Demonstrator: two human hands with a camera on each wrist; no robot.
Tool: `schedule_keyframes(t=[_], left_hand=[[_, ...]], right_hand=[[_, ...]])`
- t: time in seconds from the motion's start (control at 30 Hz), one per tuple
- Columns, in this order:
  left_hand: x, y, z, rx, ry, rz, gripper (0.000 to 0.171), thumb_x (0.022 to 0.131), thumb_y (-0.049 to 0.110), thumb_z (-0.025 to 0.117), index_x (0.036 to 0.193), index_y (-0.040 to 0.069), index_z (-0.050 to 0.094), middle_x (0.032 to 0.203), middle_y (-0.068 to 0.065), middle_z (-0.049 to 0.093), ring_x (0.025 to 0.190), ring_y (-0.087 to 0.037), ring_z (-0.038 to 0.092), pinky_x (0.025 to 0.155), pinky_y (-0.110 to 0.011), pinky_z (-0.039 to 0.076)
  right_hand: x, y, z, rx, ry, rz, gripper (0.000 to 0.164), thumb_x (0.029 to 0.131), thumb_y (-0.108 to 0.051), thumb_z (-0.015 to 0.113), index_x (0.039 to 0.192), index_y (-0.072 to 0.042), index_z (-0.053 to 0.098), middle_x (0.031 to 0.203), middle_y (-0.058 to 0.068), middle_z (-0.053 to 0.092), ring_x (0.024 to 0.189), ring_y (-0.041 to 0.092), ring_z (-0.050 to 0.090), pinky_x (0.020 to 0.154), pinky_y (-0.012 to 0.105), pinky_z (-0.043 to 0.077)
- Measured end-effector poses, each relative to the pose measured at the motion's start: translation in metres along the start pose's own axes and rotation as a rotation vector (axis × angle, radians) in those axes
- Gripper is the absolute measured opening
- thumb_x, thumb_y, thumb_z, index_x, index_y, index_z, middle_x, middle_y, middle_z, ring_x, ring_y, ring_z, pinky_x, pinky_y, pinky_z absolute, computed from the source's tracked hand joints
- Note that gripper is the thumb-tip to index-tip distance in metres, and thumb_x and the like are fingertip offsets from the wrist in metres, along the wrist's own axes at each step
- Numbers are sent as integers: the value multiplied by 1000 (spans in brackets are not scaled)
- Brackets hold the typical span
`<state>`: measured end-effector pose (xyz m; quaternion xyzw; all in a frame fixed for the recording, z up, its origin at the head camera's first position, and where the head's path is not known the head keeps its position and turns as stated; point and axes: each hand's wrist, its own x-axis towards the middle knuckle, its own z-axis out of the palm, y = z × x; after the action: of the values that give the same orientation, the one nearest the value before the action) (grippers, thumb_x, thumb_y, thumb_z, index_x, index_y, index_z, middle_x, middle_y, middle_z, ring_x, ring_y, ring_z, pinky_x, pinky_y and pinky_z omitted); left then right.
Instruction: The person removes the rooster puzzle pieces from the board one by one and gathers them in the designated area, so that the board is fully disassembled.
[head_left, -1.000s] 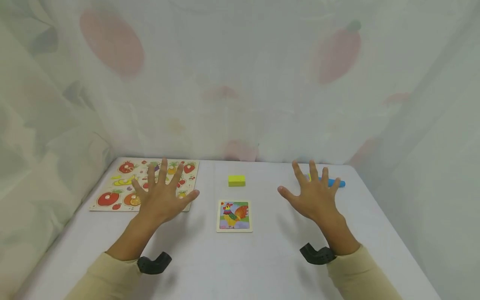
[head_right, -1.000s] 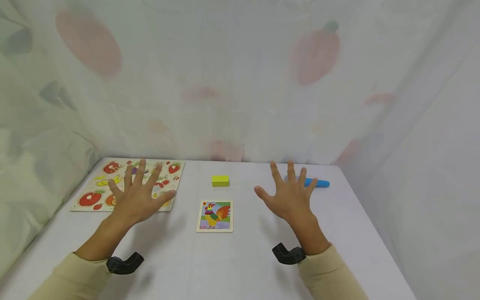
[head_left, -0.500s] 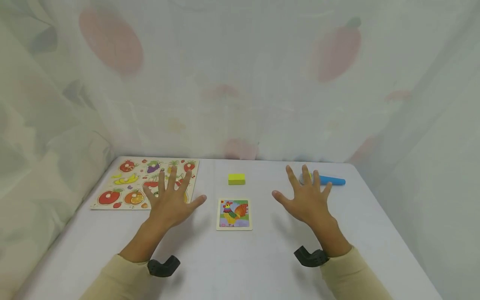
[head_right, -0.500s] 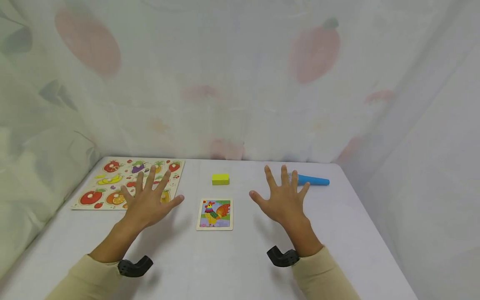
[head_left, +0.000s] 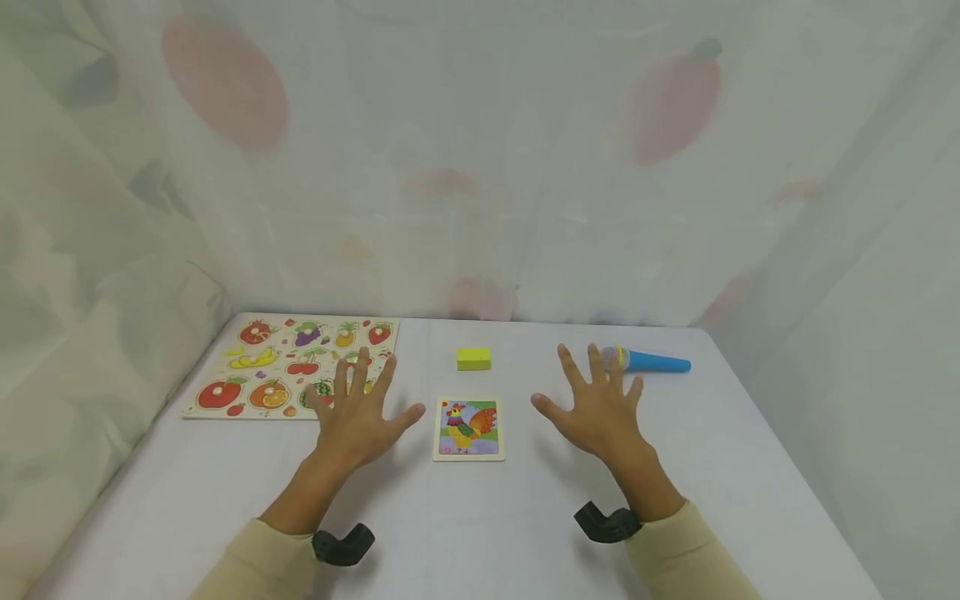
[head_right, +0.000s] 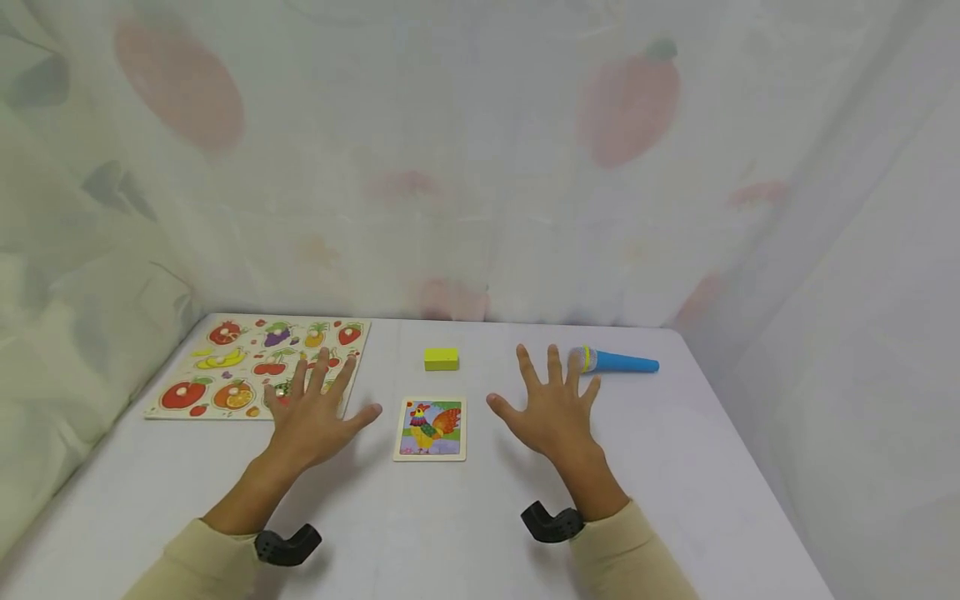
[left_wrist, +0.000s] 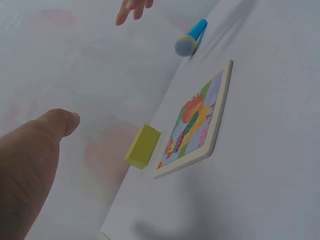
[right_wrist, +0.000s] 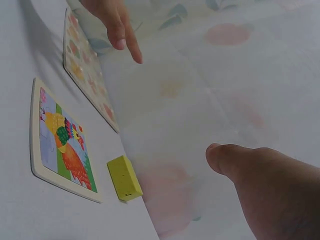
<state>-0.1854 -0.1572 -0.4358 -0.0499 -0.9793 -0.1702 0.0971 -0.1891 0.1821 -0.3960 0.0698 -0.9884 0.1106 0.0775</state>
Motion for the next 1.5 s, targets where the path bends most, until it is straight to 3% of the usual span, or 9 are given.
schedule_keyframes(t=[0.43,0.67,1.0,1.5], left_hand=[[-5,3,23,-72,-4,27,88,84,76,43,153,22,31,160,-15,8,142,-42,-3,95,-76,-10],[-9,4,35,-69,32,93,75,87,66,51,149,27,39,158,-15,16,141,-43,7,96,-77,-3],[-11,8,56,-148,79,229,58,87,52,63,140,30,54,156,-14,25,140,-44,16,96,-77,3],[-11,17,74,-202,-34,298,42,89,49,62,125,28,67,153,-15,31,139,-45,17,98,-75,3]], right_hand=[[-1,-9,20,40,-27,-16,91,82,-79,40,155,-26,24,156,21,19,138,50,10,98,76,2],[1,-10,32,52,-64,-12,91,82,-80,39,155,-27,23,156,20,19,139,49,9,99,75,2],[4,-13,44,88,-92,-15,90,82,-79,41,155,-28,22,156,20,18,140,48,9,99,74,2],[9,-19,62,146,-132,-71,86,85,-72,46,155,-28,23,157,18,19,140,46,10,102,72,6]])
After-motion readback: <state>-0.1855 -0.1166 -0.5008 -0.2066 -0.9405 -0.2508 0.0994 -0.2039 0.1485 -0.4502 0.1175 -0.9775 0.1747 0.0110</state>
